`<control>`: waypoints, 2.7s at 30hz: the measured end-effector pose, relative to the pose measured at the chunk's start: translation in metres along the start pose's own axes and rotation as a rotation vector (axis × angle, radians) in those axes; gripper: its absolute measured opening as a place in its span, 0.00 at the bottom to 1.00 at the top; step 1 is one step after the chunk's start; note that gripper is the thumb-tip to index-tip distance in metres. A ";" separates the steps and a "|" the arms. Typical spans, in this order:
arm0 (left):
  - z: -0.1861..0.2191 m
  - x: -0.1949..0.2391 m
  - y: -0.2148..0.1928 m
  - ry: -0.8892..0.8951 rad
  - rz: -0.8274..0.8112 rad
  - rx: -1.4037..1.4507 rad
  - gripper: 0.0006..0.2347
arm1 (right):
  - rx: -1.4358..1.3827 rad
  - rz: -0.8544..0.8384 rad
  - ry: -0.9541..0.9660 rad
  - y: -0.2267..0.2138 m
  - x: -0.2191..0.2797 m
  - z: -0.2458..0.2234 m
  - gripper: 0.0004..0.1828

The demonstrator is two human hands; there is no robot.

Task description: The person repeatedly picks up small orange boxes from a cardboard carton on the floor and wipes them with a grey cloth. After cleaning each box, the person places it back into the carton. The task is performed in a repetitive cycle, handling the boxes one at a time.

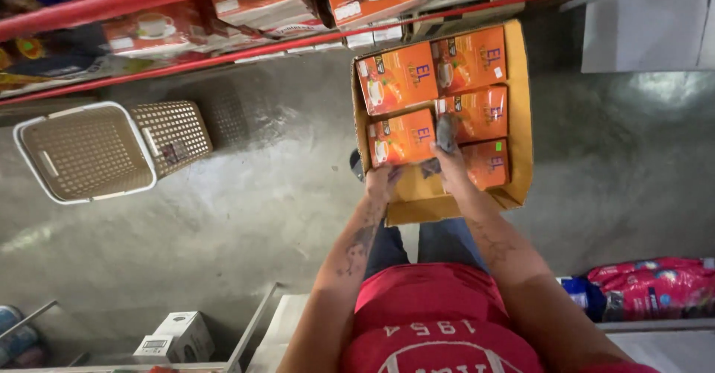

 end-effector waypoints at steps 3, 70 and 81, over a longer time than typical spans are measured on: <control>-0.037 -0.032 -0.008 -0.060 -0.004 0.259 0.22 | 0.449 0.281 0.044 -0.037 -0.029 0.052 0.40; 0.084 0.168 0.173 0.599 -0.231 -0.879 0.32 | 0.212 0.307 -0.292 -0.130 0.017 -0.154 0.26; 0.178 0.282 0.184 1.014 -0.170 -0.865 0.26 | 0.673 0.086 -1.060 0.009 0.047 -0.206 0.24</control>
Point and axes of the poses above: each hand's wrist, its own x-axis away from the middle knuckle, its own y-axis out of the palm, z = x × y, the point moved 5 cm from there along -x, towards the middle knuckle, and after that the axes turned 9 degrees about -z, right-handed, at the moved point
